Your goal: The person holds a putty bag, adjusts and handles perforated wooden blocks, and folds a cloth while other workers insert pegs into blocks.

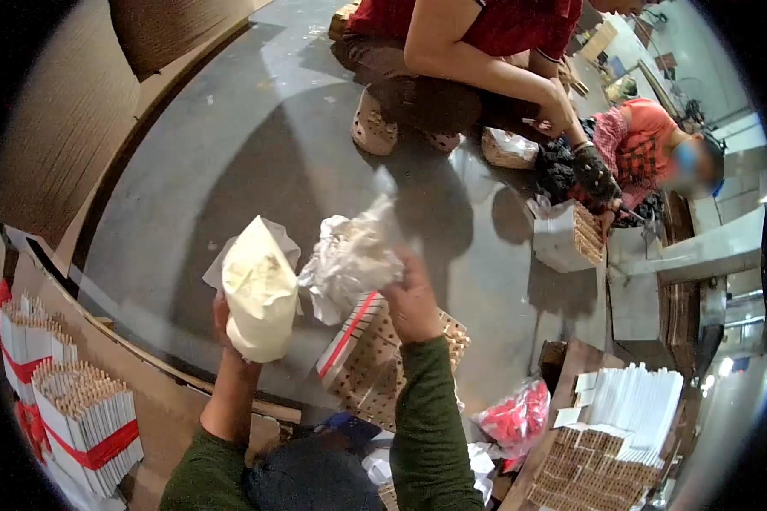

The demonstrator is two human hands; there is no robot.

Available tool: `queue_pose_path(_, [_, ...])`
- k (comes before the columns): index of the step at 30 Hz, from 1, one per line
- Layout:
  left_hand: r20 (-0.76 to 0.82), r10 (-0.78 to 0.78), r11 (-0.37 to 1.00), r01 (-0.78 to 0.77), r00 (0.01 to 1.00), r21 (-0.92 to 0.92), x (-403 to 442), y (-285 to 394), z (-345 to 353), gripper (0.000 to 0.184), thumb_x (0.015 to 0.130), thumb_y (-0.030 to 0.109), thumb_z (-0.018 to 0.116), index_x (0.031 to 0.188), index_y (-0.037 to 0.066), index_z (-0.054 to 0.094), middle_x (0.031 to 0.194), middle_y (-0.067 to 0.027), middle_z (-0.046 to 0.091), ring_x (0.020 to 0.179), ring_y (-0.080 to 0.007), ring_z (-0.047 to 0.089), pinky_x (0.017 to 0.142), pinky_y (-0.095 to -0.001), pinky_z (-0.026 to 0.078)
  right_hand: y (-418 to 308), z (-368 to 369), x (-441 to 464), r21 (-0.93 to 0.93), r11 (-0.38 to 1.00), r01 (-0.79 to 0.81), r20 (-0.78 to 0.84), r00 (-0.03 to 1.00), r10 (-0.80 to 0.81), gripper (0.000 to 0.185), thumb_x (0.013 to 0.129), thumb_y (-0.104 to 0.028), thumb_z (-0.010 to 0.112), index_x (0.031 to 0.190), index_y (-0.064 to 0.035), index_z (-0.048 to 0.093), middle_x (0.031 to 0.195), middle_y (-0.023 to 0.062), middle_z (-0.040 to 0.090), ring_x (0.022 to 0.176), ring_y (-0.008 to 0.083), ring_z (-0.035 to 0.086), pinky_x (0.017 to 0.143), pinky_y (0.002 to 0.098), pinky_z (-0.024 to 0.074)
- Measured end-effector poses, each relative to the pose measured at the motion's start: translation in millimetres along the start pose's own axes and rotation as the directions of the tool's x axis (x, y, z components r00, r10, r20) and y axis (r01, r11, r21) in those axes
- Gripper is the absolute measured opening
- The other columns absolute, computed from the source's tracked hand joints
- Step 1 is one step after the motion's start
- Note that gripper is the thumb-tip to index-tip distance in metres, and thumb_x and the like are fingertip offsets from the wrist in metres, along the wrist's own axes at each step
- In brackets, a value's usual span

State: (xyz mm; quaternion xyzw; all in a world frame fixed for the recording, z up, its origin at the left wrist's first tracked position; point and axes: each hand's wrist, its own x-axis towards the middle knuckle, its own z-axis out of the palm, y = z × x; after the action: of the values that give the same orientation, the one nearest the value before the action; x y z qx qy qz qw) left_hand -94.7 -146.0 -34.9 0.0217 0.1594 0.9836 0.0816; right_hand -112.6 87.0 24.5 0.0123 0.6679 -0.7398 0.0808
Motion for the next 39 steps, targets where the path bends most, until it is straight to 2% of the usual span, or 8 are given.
queue_pose_path(2, [-0.358, 0.088, 0.994, -0.105, 0.929, -0.028, 4, -12, 34, 0.059, 0.087, 0.045, 0.045, 0.130, 0.004, 0.041, 0.121, -0.0154, 0.053, 0.099, -0.0304, 0.059, 0.079, -0.0413, 0.053, -2, -3, -12, 0.124, 0.990, -0.069, -0.211, 0.973, 0.094, 0.049, 0.079, 0.011, 0.048, 0.125, -0.0051, 0.043, 0.112, 0.0066, 0.053, 0.099, 0.0163, 0.055, 0.087, 0.0289, 0.0463])
queue_pose_path(10, [-0.150, -0.042, 0.951, 0.085, 0.988, 0.296, -12, -20, 57, 0.066, 0.081, 0.037, 0.049, 0.129, -0.005, 0.036, 0.119, -0.0199, 0.053, 0.104, -0.0276, 0.057, 0.089, -0.0377, 0.047, -20, 2, -34, 0.627, 0.778, 0.041, -0.244, 0.959, 0.147, 0.068, 0.075, 0.011, 0.044, 0.138, -0.0077, 0.024, 0.123, 0.0147, 0.048, 0.099, 0.0175, 0.055, 0.079, 0.0260, 0.0482])
queue_pose_path(14, [-0.176, -0.008, 0.937, 0.069, 0.984, 0.343, -12, -25, 74, 0.064, 0.076, 0.029, 0.058, 0.127, -0.006, 0.038, 0.113, -0.0192, 0.055, 0.100, -0.0266, 0.059, 0.086, -0.0369, 0.049, 52, -46, -49, 0.705, 0.709, -0.015, 0.111, 0.990, -0.089, 0.072, 0.073, -0.006, 0.060, 0.137, -0.0011, 0.027, 0.131, 0.0158, 0.042, 0.117, 0.0282, 0.046, 0.101, 0.0384, 0.0369])
queue_pose_path(16, [-0.204, 0.001, 0.911, 0.084, 0.979, 0.405, -15, -28, 77, 0.065, 0.075, 0.028, 0.061, 0.125, -0.006, 0.039, 0.111, -0.0185, 0.056, 0.098, -0.0258, 0.059, 0.085, -0.0363, 0.049, 107, -87, -47, 0.036, 0.999, -0.033, 0.146, 0.989, 0.028, 0.077, 0.069, -0.006, 0.062, 0.136, 0.0002, 0.026, 0.129, 0.0150, 0.043, 0.116, 0.0276, 0.046, 0.100, 0.0383, 0.0368])
queue_pose_path(22, [-0.192, 0.150, 0.795, -0.002, 0.970, 0.606, -15, -31, 90, 0.060, 0.070, 0.023, 0.068, 0.118, -0.005, 0.045, 0.102, -0.0136, 0.059, 0.091, -0.0202, 0.060, 0.081, -0.0328, 0.048, 10, -41, -67, 0.543, 0.837, 0.072, -0.058, 0.997, -0.048, 0.084, 0.064, -0.005, 0.067, 0.137, -0.0039, 0.026, 0.129, 0.0142, 0.043, 0.119, 0.0293, 0.043, 0.099, 0.0402, 0.0383])
queue_pose_path(32, [-0.114, 0.170, 0.671, -0.031, 0.979, 0.740, -18, -25, 104, 0.060, 0.068, 0.017, 0.073, 0.119, -0.003, 0.047, 0.101, -0.0090, 0.060, 0.092, -0.0163, 0.059, 0.083, -0.0305, 0.047, -30, -50, -71, 0.047, 0.998, 0.029, 0.087, 0.996, -0.033, 0.120, 0.048, -0.034, 0.088, 0.139, 0.0062, 0.021, 0.143, 0.0202, 0.027, 0.133, 0.0268, 0.027, 0.108, 0.0370, 0.0229])
queue_pose_path(35, [-0.017, 0.127, 0.623, -0.067, 0.992, 0.779, -17, -20, 101, 0.061, 0.067, 0.013, 0.074, 0.119, -0.002, 0.048, 0.103, -0.0086, 0.060, 0.093, -0.0159, 0.058, 0.084, -0.0297, 0.046, -28, -63, -74, -0.386, 0.923, 0.010, 0.163, 0.985, 0.057, 0.105, 0.050, -0.035, 0.087, 0.133, 0.0036, 0.036, 0.138, 0.0186, 0.037, 0.129, 0.0279, 0.035, 0.107, 0.0354, 0.0261])
queue_pose_path(39, [0.031, 0.075, 0.543, -0.067, 0.997, 0.837, -17, -17, 104, 0.059, 0.065, 0.010, 0.075, 0.117, 0.000, 0.051, 0.103, -0.0076, 0.060, 0.093, -0.0152, 0.058, 0.083, -0.0290, 0.046, -55, -45, -69, -0.318, 0.926, 0.203, 0.329, 0.940, -0.093, 0.077, 0.060, -0.020, 0.083, 0.127, -0.0035, 0.047, 0.130, 0.0092, 0.050, 0.120, 0.0221, 0.047, 0.101, 0.0346, 0.0345])
